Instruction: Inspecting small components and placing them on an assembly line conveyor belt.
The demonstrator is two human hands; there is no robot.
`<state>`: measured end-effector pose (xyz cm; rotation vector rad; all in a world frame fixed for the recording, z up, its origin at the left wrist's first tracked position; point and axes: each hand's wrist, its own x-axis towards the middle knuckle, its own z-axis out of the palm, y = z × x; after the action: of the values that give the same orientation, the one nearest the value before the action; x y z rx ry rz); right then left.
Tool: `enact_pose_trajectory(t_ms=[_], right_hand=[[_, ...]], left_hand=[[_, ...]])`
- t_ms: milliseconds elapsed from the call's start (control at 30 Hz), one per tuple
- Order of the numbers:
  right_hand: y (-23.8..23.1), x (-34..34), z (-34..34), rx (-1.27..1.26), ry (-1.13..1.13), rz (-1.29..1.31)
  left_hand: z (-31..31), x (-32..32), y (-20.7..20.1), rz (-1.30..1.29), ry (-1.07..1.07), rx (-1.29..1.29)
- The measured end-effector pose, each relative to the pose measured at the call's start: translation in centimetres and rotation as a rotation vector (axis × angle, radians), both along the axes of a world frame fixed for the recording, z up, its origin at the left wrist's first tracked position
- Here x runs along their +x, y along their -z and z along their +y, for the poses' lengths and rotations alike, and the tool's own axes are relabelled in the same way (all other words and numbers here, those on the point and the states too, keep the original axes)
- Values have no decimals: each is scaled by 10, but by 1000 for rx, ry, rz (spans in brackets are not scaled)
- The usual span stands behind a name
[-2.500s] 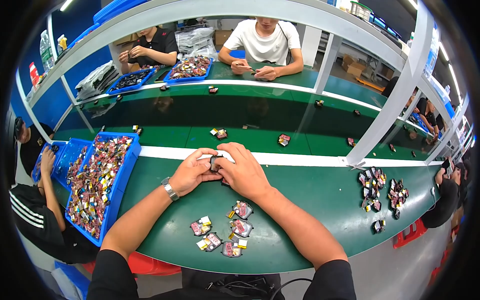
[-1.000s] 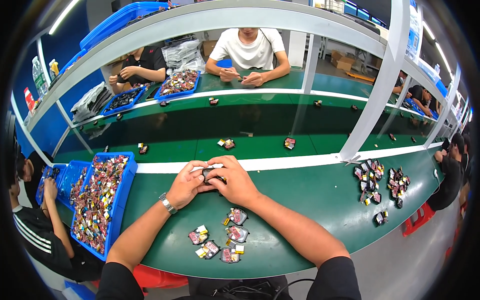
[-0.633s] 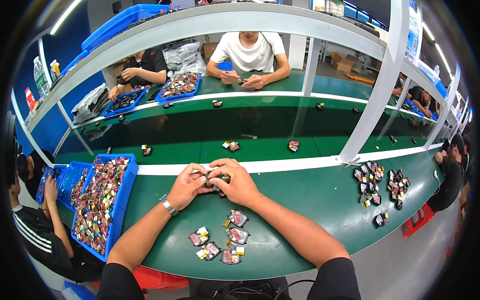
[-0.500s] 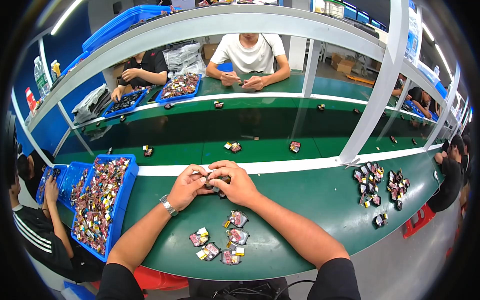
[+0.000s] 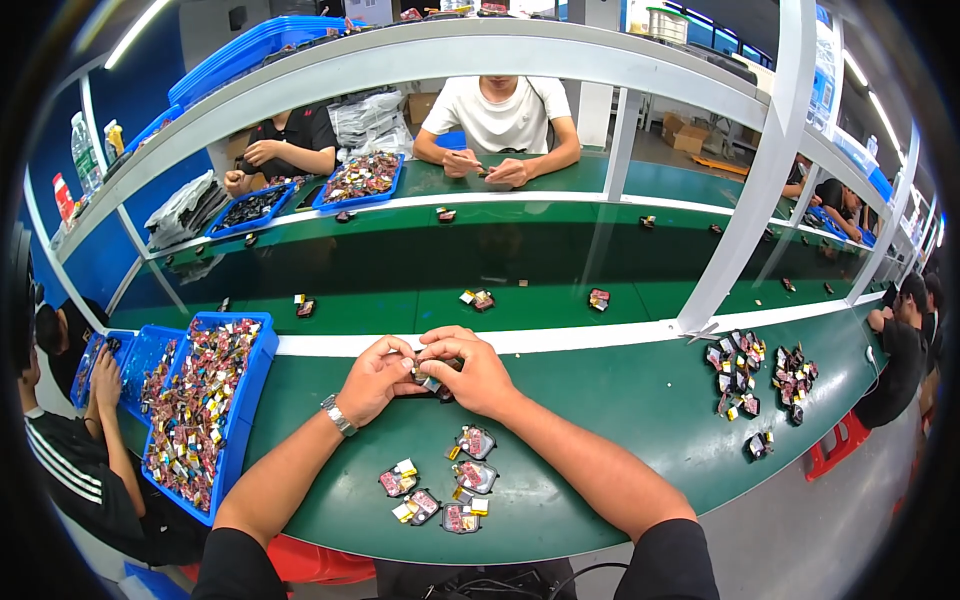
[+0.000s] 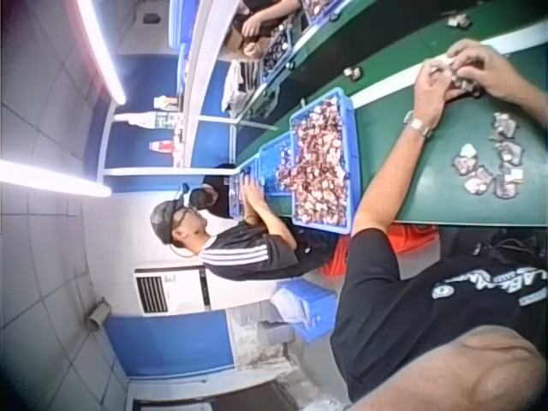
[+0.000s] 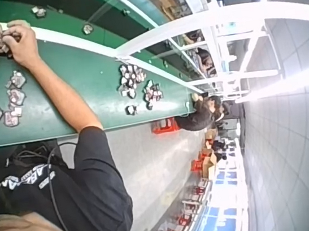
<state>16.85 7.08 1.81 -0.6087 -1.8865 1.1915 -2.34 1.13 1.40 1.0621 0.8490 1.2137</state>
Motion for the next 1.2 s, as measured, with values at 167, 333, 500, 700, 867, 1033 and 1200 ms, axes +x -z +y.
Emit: enact_pose_trajectory(t_ms=[167, 333, 500, 700, 867, 1033, 1200], right_hand=[[-2, -1, -4, -42, -3, -1], [-8, 0, -9, 473, 211, -168], [-14, -1, -16, 549, 204, -170], [-12, -1, -15, 589, 230, -145], [-11, -4, -19, 593, 279, -126], [-10, -3, -18, 519, 206, -98], [-14, -3, -19, 523, 211, -92]], left_hand=[[-1, 0, 2, 32, -22, -16], [-2, 6, -5, -25, -13, 24], [0, 2, 0, -60, 7, 37], [-1, 4, -2, -70, 28, 45], [-1, 4, -1, -96, 34, 45], [1, 0, 5, -138, 57, 62], [2, 0, 7, -162, 51, 74]])
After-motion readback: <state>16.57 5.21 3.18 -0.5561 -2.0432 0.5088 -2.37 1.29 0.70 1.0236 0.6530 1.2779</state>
